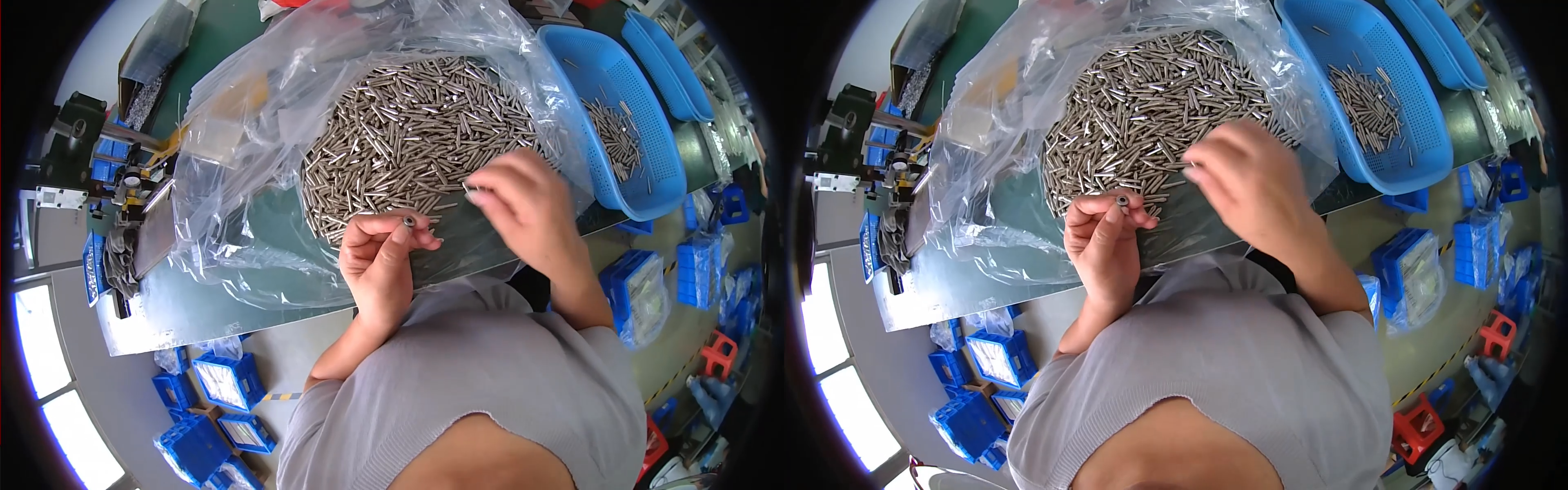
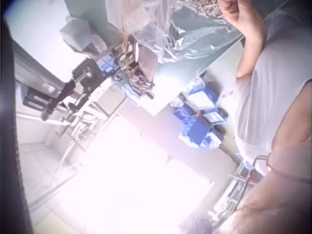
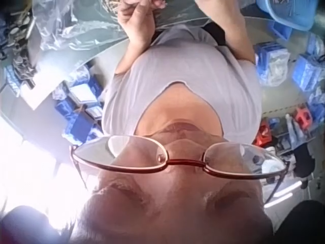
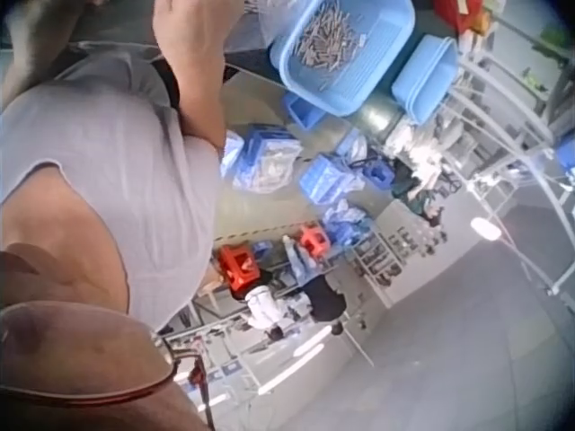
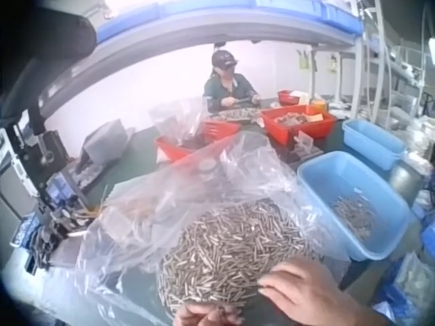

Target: Sorting and inspecting small cylindrical metal pins from a large bag into a blue basket.

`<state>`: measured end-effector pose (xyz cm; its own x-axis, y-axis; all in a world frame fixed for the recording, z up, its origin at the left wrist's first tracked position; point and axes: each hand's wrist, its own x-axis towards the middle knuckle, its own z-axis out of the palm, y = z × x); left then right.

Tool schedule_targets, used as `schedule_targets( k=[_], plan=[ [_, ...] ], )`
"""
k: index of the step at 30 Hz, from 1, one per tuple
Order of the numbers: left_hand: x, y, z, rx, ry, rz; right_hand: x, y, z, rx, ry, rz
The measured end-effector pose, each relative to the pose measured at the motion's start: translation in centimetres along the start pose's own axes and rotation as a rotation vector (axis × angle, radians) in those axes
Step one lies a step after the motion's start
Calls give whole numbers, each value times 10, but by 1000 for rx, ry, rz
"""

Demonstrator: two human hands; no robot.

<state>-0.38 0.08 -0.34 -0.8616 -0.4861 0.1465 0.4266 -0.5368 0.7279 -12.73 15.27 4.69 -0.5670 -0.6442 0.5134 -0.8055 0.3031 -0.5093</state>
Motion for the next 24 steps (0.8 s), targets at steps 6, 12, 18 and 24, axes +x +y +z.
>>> schedule_targets(
  k=[6,12,18,24],
  plan=[
    [0,0,0,21,-2,-12,-1,1,35,-213,-209,-205],
    [-1,2,2,28,-11,-45,2,-7,40,-355,-239,-274],
    [-2,5,3,36,-65,-95,7,-1,21,224,-38,-70],
    [-3,5,3,60,-101,-130,-3,-9,17,811,-137,190]
  ],
)
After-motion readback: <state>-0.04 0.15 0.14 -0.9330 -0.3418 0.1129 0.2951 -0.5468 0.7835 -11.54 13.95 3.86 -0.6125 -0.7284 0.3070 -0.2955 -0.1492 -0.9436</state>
